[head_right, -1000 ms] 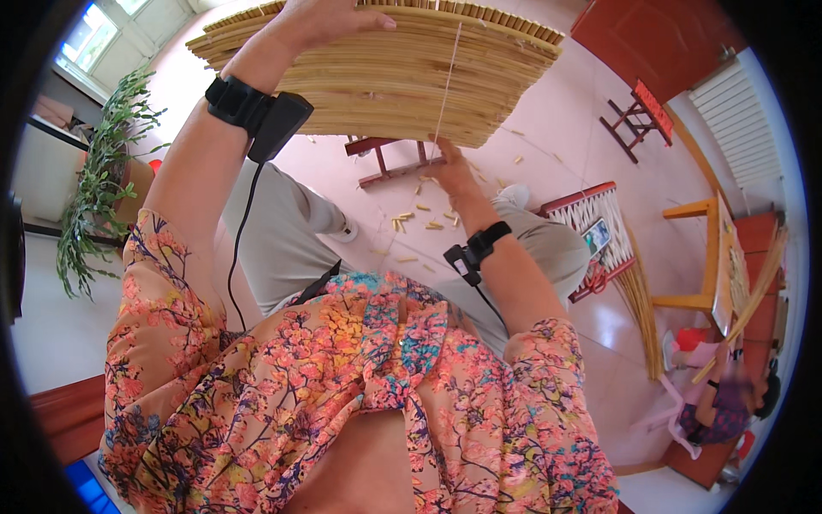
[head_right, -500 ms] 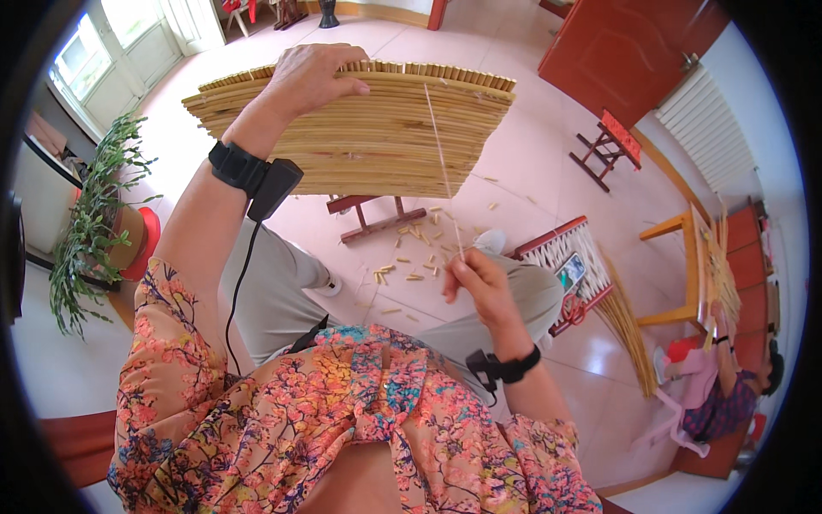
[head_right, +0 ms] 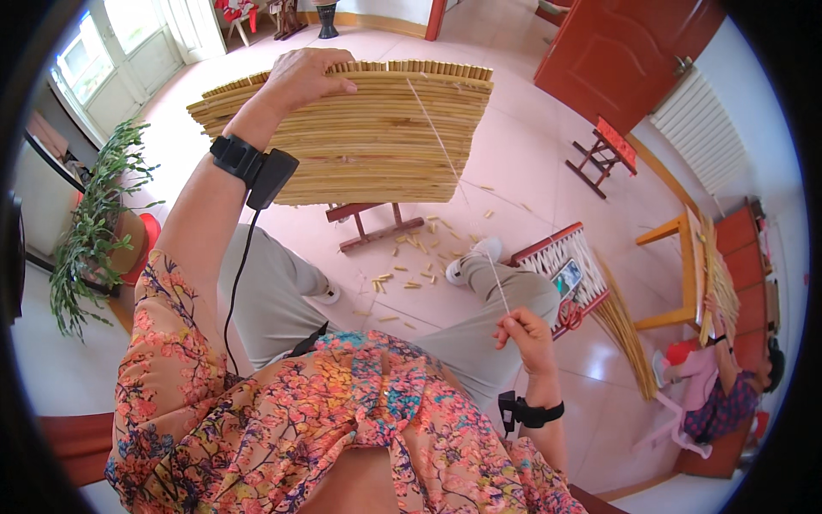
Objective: Trimming bamboo strips with scissors and threading them together with string to assemble a mat or object.
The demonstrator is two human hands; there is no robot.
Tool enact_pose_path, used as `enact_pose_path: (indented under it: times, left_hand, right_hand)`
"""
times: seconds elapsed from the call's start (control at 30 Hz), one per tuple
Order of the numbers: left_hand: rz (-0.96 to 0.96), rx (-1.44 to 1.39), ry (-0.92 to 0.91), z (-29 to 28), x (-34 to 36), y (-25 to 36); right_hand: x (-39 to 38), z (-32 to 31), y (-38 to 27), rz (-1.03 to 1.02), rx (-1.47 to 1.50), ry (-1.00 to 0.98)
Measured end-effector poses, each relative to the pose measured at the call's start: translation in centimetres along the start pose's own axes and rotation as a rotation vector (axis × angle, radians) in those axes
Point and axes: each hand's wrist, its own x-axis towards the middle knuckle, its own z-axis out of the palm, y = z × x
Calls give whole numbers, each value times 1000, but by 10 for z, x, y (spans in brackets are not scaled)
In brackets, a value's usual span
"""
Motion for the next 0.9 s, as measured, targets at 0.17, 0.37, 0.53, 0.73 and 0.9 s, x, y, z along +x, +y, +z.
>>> enact_pose_path:
  times: [0.17, 0.37, 0.53, 0.73, 0.9]
  left_hand:
    - [30, 42, 17, 0, 0, -4]
    - [118, -193, -84, 27, 24, -25]
    - [119, -238, -66, 19, 13, -42]
    - [230, -141, 20, 9, -7, -41]
    - [233, -210, 89, -4, -26, 25]
  right_hand:
    - [-8, -20, 10, 32, 112, 102]
    - [-11, -44, 37, 56, 175, 313]
    - [-11, -52, 51, 88, 256, 282]
    - [-11, -61, 73, 108, 269, 356]
    - [-22, -74, 71, 73, 241, 427]
